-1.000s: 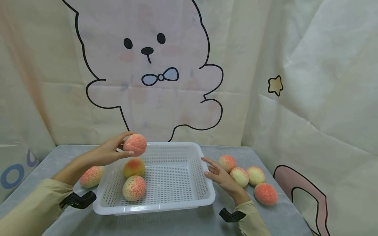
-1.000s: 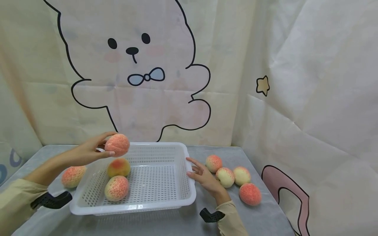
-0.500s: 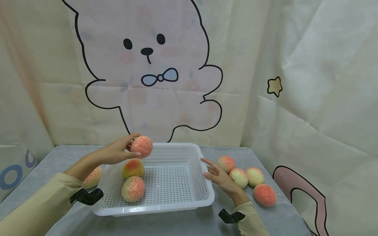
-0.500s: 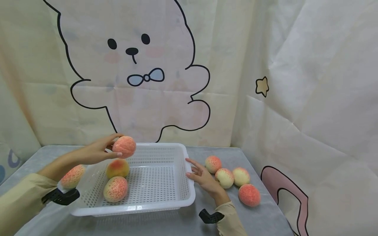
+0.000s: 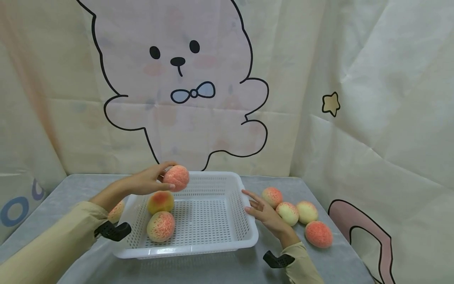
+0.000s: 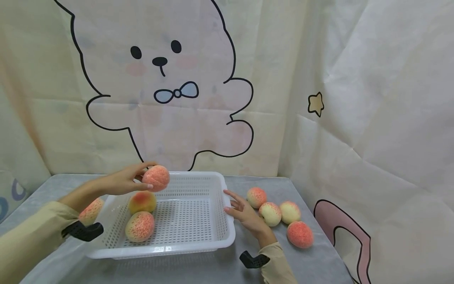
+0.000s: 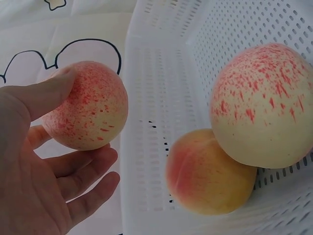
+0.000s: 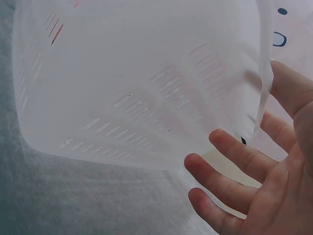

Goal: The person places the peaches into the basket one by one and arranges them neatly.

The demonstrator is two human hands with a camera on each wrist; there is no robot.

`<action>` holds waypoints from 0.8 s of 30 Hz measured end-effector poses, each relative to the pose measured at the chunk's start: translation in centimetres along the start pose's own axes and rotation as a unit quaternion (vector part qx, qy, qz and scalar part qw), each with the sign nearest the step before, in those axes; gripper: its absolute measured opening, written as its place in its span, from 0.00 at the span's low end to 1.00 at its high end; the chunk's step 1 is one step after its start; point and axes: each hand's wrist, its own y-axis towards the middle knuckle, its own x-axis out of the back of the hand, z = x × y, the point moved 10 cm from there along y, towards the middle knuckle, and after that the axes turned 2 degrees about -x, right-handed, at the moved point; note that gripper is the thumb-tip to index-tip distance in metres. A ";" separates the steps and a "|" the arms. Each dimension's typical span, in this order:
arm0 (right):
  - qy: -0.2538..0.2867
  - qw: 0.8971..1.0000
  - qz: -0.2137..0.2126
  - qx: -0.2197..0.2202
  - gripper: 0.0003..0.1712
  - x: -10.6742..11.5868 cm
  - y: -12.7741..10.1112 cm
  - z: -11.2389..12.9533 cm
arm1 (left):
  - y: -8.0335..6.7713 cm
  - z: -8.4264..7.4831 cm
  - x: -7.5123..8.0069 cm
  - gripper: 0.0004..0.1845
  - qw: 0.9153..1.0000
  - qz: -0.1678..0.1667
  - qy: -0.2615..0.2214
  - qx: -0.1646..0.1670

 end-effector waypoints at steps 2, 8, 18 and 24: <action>0.000 1.000 -0.001 0.000 0.39 0.1 0.0 0.0 | 0.2 0.2 -0.2 0.37 1.000 0.003 -0.004 0.001; -0.001 1.000 -0.003 -0.003 0.38 0.3 0.0 -0.1 | 0.8 0.4 -0.9 0.38 1.000 0.020 -0.023 0.005; 0.016 1.000 0.012 0.010 0.39 -0.2 -0.1 0.2 | 1.6 1.9 -2.4 0.38 0.998 0.042 -0.042 0.030; 0.021 1.000 0.014 0.015 0.39 -0.4 -0.1 0.5 | 1.7 2.1 -3.0 0.37 0.997 0.052 -0.026 0.051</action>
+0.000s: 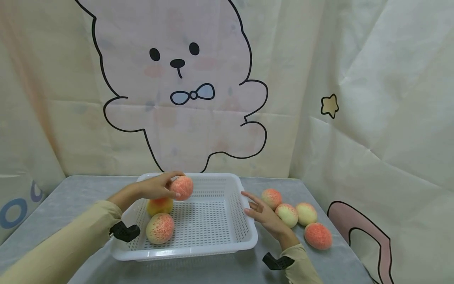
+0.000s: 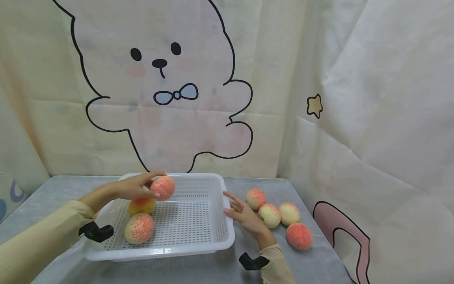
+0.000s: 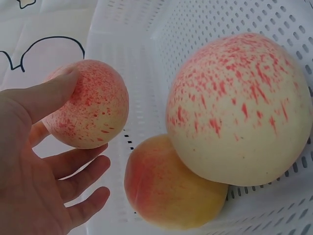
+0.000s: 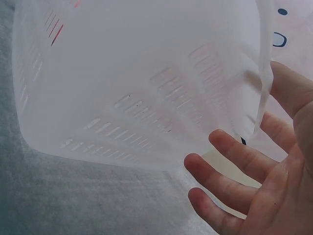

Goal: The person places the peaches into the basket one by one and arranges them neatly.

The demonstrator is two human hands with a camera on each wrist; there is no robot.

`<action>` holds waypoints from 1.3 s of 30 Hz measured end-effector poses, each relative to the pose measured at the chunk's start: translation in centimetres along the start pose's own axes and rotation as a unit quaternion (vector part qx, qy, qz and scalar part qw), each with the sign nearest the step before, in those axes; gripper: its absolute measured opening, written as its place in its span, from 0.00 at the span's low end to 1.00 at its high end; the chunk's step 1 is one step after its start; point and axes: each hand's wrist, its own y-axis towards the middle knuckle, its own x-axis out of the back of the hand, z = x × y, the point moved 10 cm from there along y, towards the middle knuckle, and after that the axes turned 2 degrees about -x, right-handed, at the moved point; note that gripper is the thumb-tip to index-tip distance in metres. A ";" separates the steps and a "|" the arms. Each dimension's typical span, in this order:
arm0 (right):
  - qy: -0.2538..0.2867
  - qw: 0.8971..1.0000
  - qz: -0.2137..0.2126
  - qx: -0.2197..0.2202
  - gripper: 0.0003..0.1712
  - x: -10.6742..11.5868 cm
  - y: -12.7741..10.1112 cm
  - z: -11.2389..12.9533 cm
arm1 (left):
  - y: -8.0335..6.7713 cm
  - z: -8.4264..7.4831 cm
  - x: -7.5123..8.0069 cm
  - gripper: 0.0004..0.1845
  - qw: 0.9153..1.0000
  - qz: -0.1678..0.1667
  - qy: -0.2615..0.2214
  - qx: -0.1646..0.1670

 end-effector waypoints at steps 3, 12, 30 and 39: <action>-0.001 1.000 -0.002 -0.003 0.39 0.0 0.0 0.1 | 0.3 0.1 -0.2 0.37 1.000 0.005 0.008 0.005; -0.001 1.000 -0.006 -0.013 0.39 0.0 0.1 -0.2 | 1.1 1.3 -1.1 0.39 0.999 0.017 0.031 0.033; -0.004 1.000 -0.011 -0.017 0.38 0.4 0.0 -0.7 | 2.2 2.1 -2.5 0.32 0.996 0.025 0.062 0.065; -0.012 1.000 -0.013 -0.015 0.38 0.3 0.0 -0.6 | 2.3 3.0 -2.8 0.32 0.994 0.021 0.058 0.094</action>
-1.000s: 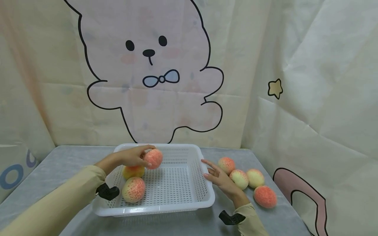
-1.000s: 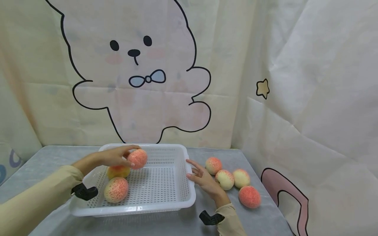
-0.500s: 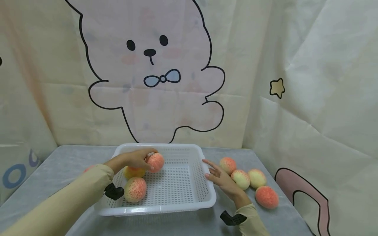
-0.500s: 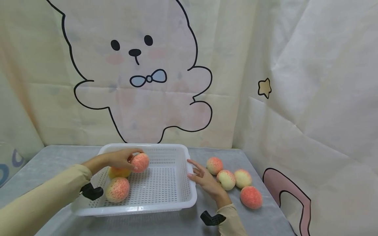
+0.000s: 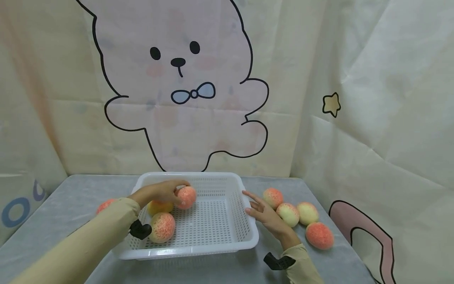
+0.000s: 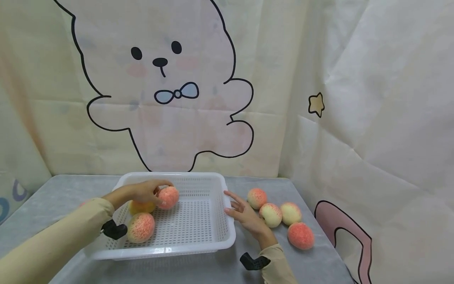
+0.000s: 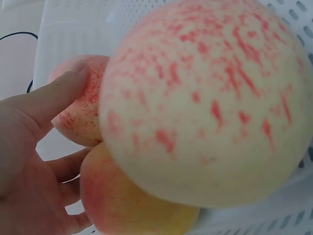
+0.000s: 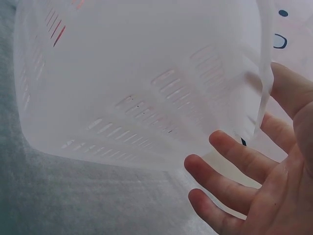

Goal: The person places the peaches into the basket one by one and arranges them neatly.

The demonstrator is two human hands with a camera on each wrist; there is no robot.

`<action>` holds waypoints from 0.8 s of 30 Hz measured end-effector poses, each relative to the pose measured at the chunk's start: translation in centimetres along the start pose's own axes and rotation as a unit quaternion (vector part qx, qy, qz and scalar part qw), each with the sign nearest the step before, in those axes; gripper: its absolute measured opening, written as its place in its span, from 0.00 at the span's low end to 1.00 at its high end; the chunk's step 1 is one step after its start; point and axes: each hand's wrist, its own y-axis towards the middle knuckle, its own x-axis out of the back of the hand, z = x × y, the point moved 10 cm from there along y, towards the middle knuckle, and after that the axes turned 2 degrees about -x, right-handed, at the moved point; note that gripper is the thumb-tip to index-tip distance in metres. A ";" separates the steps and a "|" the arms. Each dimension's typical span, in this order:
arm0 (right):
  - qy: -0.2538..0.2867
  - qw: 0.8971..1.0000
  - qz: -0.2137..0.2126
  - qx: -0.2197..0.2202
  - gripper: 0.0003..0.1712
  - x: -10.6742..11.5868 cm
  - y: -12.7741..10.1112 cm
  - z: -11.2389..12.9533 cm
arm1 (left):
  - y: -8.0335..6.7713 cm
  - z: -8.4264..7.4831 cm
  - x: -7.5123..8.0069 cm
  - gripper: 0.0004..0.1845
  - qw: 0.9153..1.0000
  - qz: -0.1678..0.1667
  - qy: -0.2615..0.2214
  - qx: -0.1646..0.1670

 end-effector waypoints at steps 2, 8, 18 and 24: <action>-0.002 1.000 0.001 0.000 0.38 0.0 0.1 0.1 | 0.0 0.3 -0.1 0.33 1.000 0.003 -0.005 0.010; -0.003 1.000 0.003 0.003 0.39 -0.2 0.2 0.5 | 0.0 0.9 -0.2 0.34 1.000 0.003 -0.012 0.025; -0.001 1.000 0.008 0.001 0.38 -0.4 0.2 0.5 | -0.3 1.6 0.2 0.31 0.999 -0.011 0.023 0.031; -0.001 1.000 0.001 -0.001 0.38 -0.3 0.0 0.4 | -0.3 1.4 0.6 0.35 0.999 -0.011 0.030 0.034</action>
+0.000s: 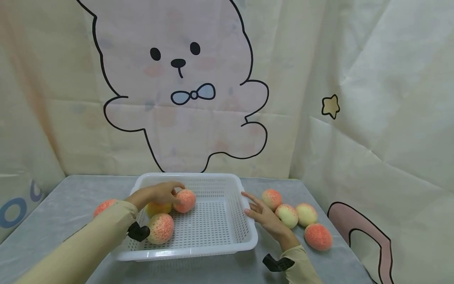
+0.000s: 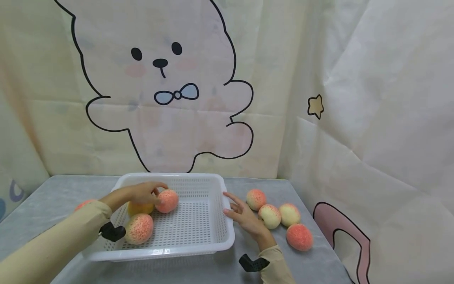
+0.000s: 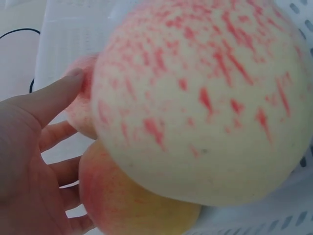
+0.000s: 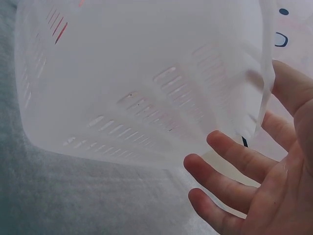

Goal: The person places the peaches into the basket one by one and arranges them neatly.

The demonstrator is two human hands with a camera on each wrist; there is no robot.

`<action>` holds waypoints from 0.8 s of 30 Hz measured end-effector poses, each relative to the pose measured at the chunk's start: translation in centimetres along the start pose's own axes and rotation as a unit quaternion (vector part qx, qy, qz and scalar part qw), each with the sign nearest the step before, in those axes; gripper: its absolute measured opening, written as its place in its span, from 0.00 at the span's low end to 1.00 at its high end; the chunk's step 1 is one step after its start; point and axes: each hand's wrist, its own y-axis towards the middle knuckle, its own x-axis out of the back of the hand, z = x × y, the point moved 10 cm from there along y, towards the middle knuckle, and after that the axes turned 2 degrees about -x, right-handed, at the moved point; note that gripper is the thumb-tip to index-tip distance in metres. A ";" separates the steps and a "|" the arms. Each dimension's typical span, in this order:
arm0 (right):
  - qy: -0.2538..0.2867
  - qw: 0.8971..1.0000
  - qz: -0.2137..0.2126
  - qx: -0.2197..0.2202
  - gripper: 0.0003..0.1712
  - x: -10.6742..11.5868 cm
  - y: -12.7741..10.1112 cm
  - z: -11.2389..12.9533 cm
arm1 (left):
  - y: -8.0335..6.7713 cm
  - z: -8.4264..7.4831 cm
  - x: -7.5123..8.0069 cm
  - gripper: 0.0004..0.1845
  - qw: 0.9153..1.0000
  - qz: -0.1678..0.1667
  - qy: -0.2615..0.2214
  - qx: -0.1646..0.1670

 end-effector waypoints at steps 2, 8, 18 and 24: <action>0.003 1.000 0.002 0.003 0.38 0.0 -0.1 0.1 | 0.0 -0.2 0.4 0.35 1.000 -0.003 0.003 -0.006; 0.003 1.000 0.002 0.002 0.38 0.0 0.0 0.1 | -0.5 -0.9 2.0 0.34 0.999 -0.015 0.002 -0.044; 0.003 1.000 -0.001 -0.001 0.39 0.3 0.1 -0.1 | -1.7 -1.3 4.2 0.34 0.995 -0.042 -0.022 -0.084; 0.006 1.000 0.004 0.003 0.39 0.0 0.1 -0.2 | -2.9 -1.1 5.2 0.33 0.993 -0.056 -0.037 -0.093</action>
